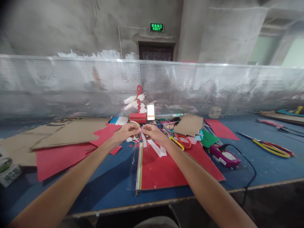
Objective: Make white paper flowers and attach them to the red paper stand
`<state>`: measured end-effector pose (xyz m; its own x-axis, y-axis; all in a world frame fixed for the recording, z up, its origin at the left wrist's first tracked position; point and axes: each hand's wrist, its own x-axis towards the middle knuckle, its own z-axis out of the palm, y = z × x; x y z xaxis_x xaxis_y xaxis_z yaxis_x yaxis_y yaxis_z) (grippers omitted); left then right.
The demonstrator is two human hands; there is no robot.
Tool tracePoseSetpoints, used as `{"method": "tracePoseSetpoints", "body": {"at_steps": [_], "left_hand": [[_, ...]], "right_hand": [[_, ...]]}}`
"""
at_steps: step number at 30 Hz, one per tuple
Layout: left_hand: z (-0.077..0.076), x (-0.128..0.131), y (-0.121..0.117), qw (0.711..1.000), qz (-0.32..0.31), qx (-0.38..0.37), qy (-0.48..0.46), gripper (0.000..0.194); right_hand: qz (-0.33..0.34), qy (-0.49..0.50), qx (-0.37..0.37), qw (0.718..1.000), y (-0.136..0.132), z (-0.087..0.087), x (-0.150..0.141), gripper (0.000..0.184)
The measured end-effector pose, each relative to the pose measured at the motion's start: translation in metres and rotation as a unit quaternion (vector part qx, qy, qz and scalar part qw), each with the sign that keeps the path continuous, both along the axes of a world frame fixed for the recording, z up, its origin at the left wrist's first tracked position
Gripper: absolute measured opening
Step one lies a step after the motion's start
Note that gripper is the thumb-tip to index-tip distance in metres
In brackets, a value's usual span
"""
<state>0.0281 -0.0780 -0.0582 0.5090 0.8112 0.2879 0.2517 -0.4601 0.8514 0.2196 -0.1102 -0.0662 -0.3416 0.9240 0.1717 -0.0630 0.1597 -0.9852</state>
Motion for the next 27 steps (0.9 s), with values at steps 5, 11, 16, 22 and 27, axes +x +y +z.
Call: {"method": "tracePoseSetpoints", "body": {"at_steps": [5, 11, 16, 22, 27], "left_hand": [[-0.001, 0.0, 0.002, 1.0, 0.007, 0.0, 0.007, 0.026], [0.0, 0.001, 0.001, 0.999, 0.021, 0.036, 0.034, 0.022], [0.0, 0.003, -0.002, 0.988, 0.059, 0.108, 0.09, 0.019], [0.001, 0.004, -0.006, 0.983, 0.068, 0.12, 0.119, 0.019], [0.0, 0.005, -0.004, 0.985, 0.067, 0.109, 0.112, 0.021]], "right_hand": [[0.002, -0.003, 0.003, 1.0, -0.003, 0.003, -0.001, 0.035], [-0.026, -0.026, 0.026, 0.999, -0.005, 0.005, -0.002, 0.028], [-0.096, -0.117, 0.125, 0.981, 0.002, 0.0, -0.003, 0.022], [-0.13, -0.232, 0.27, 0.925, 0.008, -0.005, -0.001, 0.016], [-0.141, -0.26, 0.293, 0.909, 0.004, -0.002, -0.002, 0.012]]}}
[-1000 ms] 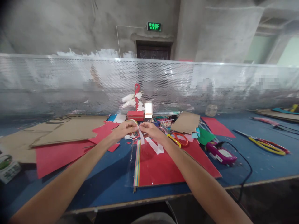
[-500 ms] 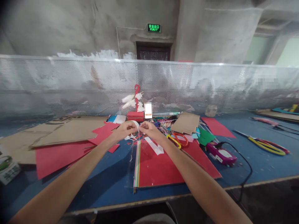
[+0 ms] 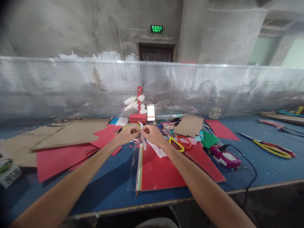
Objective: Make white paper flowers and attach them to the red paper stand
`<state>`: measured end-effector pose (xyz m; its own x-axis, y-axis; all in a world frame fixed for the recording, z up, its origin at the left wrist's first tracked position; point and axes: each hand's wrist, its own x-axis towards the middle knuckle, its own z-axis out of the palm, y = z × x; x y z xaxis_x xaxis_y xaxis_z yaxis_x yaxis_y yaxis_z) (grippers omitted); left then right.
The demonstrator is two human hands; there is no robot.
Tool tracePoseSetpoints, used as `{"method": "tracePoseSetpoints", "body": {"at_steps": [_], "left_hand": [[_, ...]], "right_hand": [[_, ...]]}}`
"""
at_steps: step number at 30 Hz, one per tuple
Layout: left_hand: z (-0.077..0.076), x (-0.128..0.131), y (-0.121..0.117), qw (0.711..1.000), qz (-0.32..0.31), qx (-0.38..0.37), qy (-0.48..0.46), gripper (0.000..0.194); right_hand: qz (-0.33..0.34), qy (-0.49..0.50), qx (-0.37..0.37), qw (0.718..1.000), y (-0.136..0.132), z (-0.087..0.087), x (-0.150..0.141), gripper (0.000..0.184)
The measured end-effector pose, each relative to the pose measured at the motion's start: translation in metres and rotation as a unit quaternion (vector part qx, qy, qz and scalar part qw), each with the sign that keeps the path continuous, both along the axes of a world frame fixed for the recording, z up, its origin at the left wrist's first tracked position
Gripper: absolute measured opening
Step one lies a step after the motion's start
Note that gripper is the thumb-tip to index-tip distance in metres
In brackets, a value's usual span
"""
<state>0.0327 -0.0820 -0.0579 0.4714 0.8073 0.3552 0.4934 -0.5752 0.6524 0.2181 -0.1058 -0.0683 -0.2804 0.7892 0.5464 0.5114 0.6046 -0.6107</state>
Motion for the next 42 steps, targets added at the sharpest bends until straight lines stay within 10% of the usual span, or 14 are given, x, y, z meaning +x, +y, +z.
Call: {"method": "tracePoseSetpoints", "body": {"at_steps": [18, 42], "left_hand": [[-0.01, 0.0, 0.003, 0.987, -0.033, -0.133, -0.082, 0.018], [-0.011, -0.005, 0.012, 0.998, -0.031, -0.018, -0.042, 0.021]], "right_hand": [[-0.002, 0.01, -0.041, 0.999, 0.005, -0.002, 0.003, 0.013], [0.049, 0.086, -0.162, 0.982, 0.003, -0.001, 0.0, 0.016]]}}
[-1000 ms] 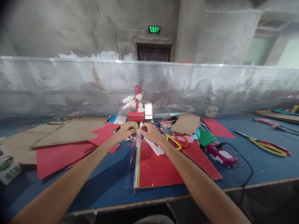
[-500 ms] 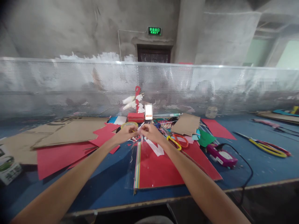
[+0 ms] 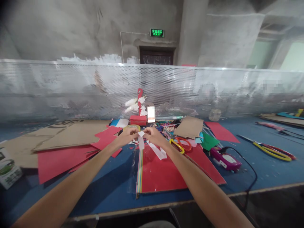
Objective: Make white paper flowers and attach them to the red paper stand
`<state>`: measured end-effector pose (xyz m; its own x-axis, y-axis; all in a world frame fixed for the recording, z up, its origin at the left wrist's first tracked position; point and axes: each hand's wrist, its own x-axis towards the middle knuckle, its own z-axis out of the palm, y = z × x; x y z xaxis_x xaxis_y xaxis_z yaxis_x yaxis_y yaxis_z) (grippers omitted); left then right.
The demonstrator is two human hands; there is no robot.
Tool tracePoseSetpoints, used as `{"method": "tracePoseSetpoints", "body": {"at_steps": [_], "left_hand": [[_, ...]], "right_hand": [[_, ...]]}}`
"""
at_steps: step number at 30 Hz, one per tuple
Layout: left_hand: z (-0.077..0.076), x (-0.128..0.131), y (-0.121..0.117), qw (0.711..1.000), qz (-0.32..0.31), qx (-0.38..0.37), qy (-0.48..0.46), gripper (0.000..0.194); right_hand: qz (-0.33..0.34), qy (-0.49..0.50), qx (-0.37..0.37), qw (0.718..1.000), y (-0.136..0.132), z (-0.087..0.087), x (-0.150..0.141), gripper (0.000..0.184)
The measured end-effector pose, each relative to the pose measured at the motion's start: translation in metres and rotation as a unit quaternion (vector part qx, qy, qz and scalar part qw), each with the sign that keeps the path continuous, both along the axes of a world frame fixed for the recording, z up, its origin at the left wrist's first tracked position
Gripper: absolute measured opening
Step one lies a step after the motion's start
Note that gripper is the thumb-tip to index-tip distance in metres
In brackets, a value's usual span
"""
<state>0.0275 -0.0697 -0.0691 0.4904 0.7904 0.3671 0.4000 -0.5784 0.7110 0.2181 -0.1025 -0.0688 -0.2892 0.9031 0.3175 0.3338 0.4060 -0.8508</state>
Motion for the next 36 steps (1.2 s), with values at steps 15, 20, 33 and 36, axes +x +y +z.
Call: {"method": "tracePoseSetpoints", "body": {"at_steps": [15, 20, 33, 36], "left_hand": [[-0.001, -0.012, 0.012, 0.993, 0.108, 0.035, 0.012, 0.01], [-0.004, -0.017, 0.019, 0.993, 0.119, 0.009, 0.004, 0.012], [-0.013, -0.045, 0.05, 0.984, 0.174, -0.003, -0.037, 0.012], [-0.005, -0.046, 0.041, 0.983, 0.179, 0.013, -0.03, 0.015]], "right_hand": [[0.007, 0.071, -0.054, 0.996, 0.0, 0.003, 0.002, 0.011], [0.032, 0.135, -0.057, 0.989, 0.003, 0.001, 0.003, 0.013], [0.1, 0.346, -0.016, 0.933, 0.0, 0.014, 0.018, 0.021], [0.079, 0.331, -0.023, 0.94, 0.0, 0.019, 0.026, 0.021]]}}
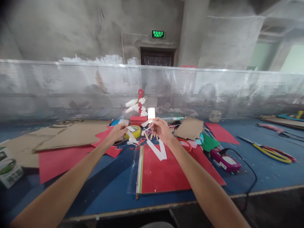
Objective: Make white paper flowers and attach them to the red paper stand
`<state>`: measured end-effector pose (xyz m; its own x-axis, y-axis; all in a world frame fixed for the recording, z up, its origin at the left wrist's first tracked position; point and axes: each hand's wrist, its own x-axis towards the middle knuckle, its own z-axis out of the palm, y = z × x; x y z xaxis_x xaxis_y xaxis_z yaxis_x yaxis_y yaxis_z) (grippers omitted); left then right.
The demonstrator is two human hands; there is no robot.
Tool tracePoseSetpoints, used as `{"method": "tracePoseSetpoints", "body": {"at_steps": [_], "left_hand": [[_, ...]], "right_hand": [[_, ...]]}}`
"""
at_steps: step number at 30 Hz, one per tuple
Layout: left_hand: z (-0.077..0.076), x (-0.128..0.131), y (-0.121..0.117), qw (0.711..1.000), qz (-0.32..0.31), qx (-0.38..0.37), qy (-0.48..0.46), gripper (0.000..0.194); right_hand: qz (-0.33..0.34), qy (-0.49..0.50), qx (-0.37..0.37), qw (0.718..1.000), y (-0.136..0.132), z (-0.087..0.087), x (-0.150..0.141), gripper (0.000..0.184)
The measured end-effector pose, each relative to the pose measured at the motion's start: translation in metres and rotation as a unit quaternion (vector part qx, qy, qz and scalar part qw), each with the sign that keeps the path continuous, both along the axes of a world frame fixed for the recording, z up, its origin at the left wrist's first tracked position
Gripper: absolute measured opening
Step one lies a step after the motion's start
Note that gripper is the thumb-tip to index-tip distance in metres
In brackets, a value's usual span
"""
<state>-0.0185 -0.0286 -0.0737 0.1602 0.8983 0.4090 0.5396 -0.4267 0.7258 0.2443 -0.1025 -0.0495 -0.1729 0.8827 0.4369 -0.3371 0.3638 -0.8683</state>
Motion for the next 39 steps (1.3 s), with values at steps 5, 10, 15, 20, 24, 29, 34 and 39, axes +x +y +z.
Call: {"method": "tracePoseSetpoints", "body": {"at_steps": [5, 10, 15, 20, 24, 29, 34, 39], "left_hand": [[0.017, 0.003, -0.022, 1.0, -0.006, 0.017, 0.006, 0.028], [0.024, 0.009, -0.031, 0.992, -0.046, -0.066, -0.102, 0.028], [0.024, 0.014, -0.03, 0.976, -0.076, -0.129, -0.158, 0.034], [0.021, 0.024, -0.038, 0.965, -0.137, -0.146, -0.171, 0.04], [0.014, 0.041, -0.046, 0.963, -0.174, -0.135, -0.153, 0.038], [-0.001, 0.053, -0.04, 0.978, -0.166, -0.089, -0.093, 0.034], [-0.009, 0.046, -0.031, 0.988, -0.147, -0.052, -0.011, 0.029], [-0.006, 0.046, -0.043, 0.972, -0.232, -0.037, 0.021, 0.038]], "right_hand": [[0.014, -0.309, -0.066, 0.949, 0.007, -0.008, 0.006, 0.014], [0.07, -0.567, -0.058, 0.819, 0.004, -0.016, 0.006, 0.014], [0.101, -0.645, -0.026, 0.757, 0.0, -0.009, 0.017, 0.039], [0.015, -0.523, 0.042, 0.851, 0.001, -0.011, 0.011, 0.062], [-0.007, -0.353, 0.087, 0.931, -0.002, -0.017, -0.012, 0.061], [-0.067, -0.295, 0.025, 0.953, 0.006, -0.024, -0.02, 0.037], [-0.067, -0.334, 0.033, 0.94, 0.012, -0.026, -0.009, 0.025], [-0.052, -0.445, 0.062, 0.892, 0.003, -0.024, -0.011, 0.017]]}}
